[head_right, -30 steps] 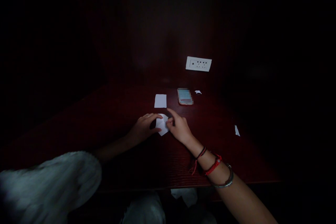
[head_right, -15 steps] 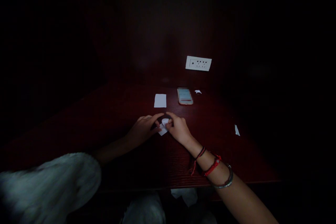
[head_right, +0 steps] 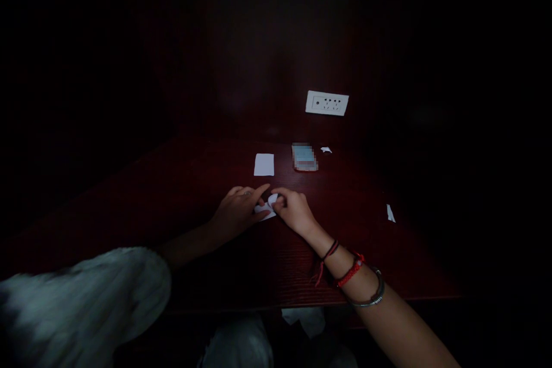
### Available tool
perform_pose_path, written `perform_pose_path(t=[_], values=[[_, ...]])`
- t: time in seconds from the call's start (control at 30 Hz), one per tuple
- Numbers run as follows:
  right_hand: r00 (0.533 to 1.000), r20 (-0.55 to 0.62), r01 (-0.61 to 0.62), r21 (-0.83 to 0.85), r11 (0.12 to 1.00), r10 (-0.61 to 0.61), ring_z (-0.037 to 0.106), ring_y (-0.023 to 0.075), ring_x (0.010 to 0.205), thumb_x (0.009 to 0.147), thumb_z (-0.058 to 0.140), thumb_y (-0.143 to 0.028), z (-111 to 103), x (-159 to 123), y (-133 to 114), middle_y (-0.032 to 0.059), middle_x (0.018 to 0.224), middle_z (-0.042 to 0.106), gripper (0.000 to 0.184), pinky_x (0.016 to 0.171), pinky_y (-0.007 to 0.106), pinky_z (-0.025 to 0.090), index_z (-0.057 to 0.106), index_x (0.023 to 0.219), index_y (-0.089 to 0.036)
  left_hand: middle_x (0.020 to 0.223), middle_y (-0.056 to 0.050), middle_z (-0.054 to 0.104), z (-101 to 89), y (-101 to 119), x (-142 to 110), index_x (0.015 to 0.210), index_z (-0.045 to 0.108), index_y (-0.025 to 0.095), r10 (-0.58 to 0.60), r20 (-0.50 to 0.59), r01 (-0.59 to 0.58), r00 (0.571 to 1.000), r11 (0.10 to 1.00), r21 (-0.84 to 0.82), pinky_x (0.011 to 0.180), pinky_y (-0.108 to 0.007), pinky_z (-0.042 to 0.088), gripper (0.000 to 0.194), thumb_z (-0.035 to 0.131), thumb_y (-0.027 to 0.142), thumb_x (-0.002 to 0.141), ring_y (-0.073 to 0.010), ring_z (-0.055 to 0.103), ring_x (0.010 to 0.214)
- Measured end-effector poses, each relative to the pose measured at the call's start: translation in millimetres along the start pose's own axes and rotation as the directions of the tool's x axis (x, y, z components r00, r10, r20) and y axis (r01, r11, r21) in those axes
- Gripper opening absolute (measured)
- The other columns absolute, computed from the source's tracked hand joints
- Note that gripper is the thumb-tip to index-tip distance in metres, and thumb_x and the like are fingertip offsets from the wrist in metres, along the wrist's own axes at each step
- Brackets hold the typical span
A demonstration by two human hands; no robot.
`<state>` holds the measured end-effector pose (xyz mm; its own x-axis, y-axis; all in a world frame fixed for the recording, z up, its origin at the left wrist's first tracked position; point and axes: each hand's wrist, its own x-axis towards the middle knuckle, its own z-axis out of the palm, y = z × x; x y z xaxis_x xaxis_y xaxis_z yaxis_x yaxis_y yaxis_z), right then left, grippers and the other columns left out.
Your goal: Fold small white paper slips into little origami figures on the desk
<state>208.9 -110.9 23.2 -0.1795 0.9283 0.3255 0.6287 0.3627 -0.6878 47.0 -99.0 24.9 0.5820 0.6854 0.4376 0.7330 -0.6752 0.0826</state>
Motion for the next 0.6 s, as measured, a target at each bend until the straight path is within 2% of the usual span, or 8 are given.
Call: perform_pose_path(t=[0.13,0.27,0.37,0.6], values=[[1.000,-0.004,0.008,0.001,1.000,-0.008,0.054,0.0089,0.060,0.067,0.049,-0.015,0,-1,-1,-0.0006,0.067,0.060,0.029,0.061,0.020,0.041,0.054,0.096,-0.016,0.080,-0.003,0.057,3.8,-1,0,0.119,0.031,0.017,-0.059,-0.010,0.059,0.998,0.998,-0.018,0.074,-0.030,0.033,0.044,0.043,0.023,0.077,-0.0164,0.052,0.077],[1.000,-0.006,0.028,-0.015,0.999,-0.028,0.054,0.0088,0.060,0.067,0.051,-0.015,2,-4,-2,-0.0009,0.066,0.061,0.027,0.061,0.020,0.041,0.054,0.094,-0.016,0.075,0.000,0.055,10.2,-6,0,0.119,0.029,0.020,-0.167,0.009,0.166,0.986,0.969,-0.186,0.059,-0.023,0.038,0.047,0.043,0.019,0.075,-0.0130,0.053,0.064],[1.000,0.007,0.020,0.000,1.000,-0.020,0.054,0.0085,0.059,0.067,0.052,-0.015,3,-4,-1,-0.0011,0.066,0.061,0.024,0.060,0.019,0.040,0.054,0.090,-0.016,0.072,0.001,0.054,13.4,-8,0,0.116,0.033,0.020,-0.172,-0.012,0.163,0.985,0.952,-0.258,0.057,-0.021,0.038,0.044,0.043,0.016,0.074,-0.0121,0.051,0.063],[0.998,0.037,-0.049,0.048,0.998,0.048,0.053,0.0084,0.054,0.069,0.051,-0.023,-1,3,0,-0.0012,0.062,0.060,0.020,0.054,0.019,0.040,0.056,0.087,-0.016,0.074,0.000,0.052,13.3,-8,1,0.107,0.042,0.020,-0.116,-0.061,0.094,0.991,0.954,-0.285,0.060,-0.022,0.039,0.038,0.043,0.009,0.071,-0.0125,0.050,0.067]])
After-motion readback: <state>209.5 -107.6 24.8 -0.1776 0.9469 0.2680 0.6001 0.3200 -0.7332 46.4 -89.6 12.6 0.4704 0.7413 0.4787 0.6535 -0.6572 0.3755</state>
